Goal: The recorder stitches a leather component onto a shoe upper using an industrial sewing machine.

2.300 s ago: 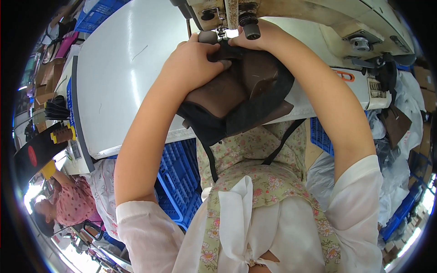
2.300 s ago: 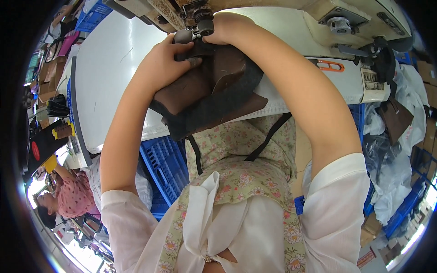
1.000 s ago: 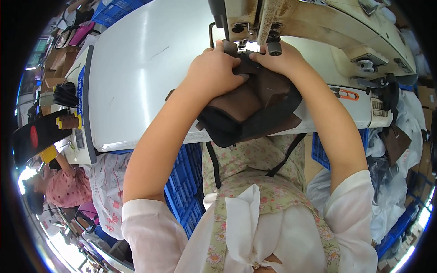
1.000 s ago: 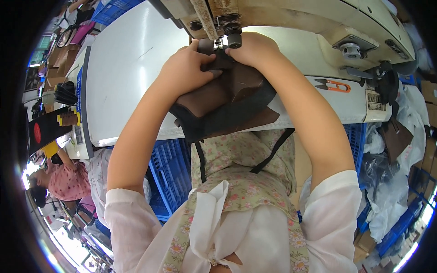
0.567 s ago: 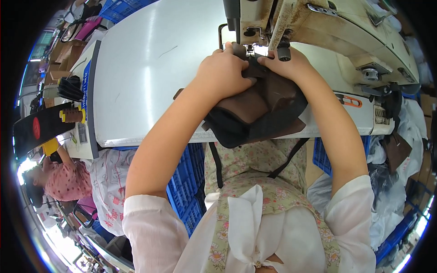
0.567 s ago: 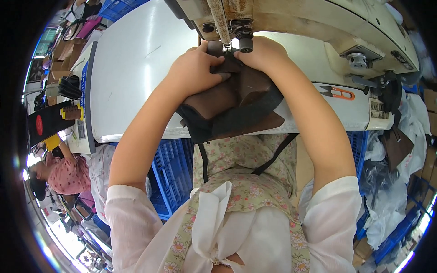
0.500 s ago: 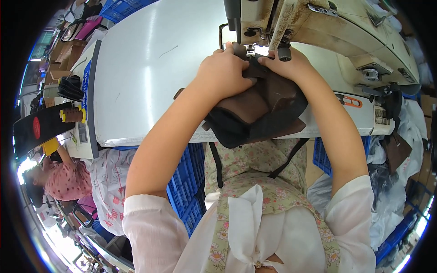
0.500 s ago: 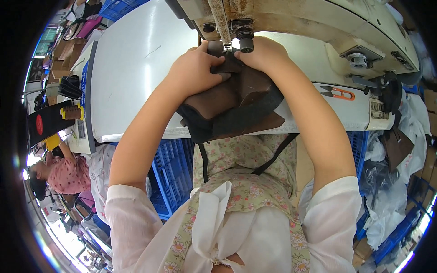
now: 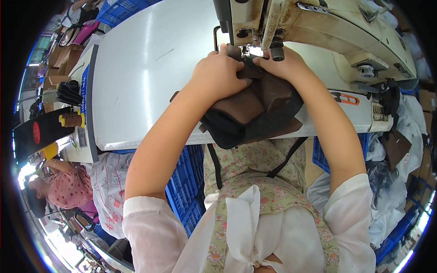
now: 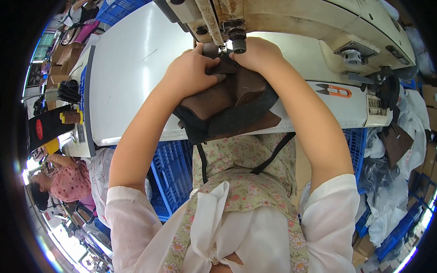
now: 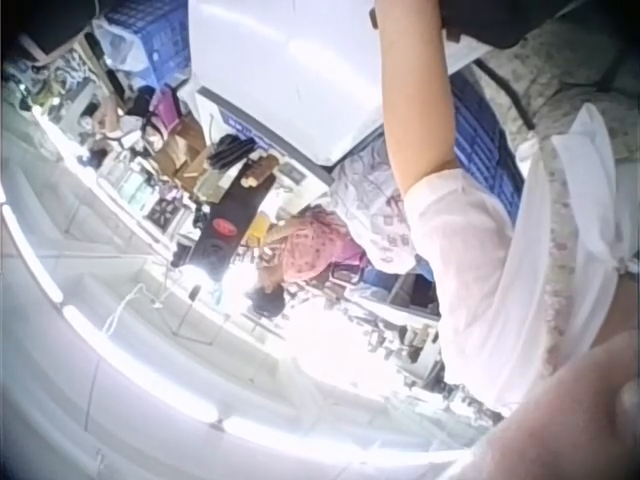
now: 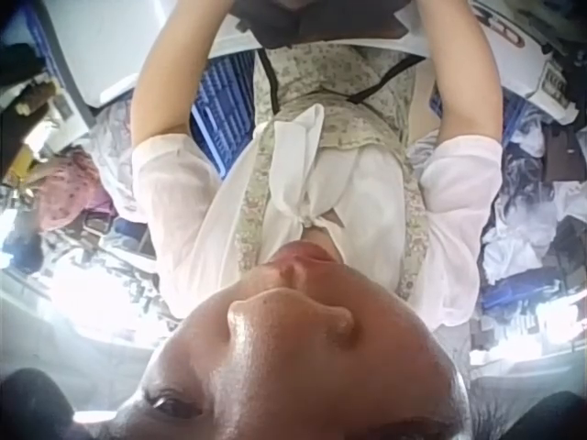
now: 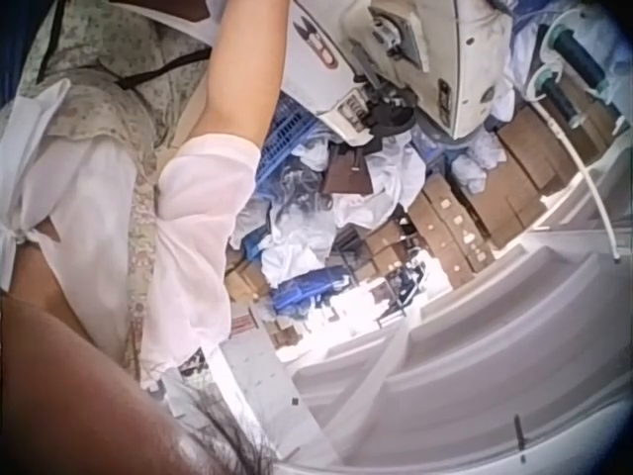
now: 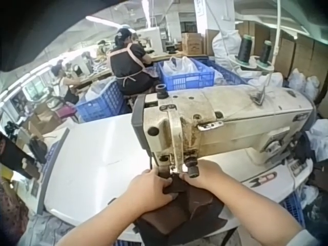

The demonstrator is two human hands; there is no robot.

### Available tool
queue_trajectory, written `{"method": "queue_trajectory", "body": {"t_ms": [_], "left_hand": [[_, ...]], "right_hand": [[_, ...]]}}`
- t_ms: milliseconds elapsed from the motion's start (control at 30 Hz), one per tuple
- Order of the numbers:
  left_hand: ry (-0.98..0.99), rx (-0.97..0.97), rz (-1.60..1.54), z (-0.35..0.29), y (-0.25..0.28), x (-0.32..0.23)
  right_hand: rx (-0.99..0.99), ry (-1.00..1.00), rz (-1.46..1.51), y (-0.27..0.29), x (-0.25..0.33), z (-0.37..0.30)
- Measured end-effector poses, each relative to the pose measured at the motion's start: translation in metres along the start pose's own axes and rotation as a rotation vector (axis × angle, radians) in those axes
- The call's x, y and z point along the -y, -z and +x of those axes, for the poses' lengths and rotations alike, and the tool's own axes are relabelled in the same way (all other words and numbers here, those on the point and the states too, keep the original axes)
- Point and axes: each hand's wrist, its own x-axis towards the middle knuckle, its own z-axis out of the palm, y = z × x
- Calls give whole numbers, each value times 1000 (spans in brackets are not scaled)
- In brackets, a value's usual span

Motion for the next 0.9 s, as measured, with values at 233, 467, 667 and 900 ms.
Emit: {"method": "queue_trajectory", "body": {"t_ms": [233, 467, 667, 900], "left_hand": [[-6, 8, -5, 0, 3, -4], [-38, -57, -83, -1, -3, 1], [-32, 3, -185, 0, -1, 5], [-33, -7, -320, -7, 7, 7]], "right_hand": [[-28, -13, 19, -5, -5, 1], [-208, 61, 19, -10, -3, -8], [-286, 393, -71, -25, -17, -10], [-268, 585, -99, -12, -16, -32]]}}
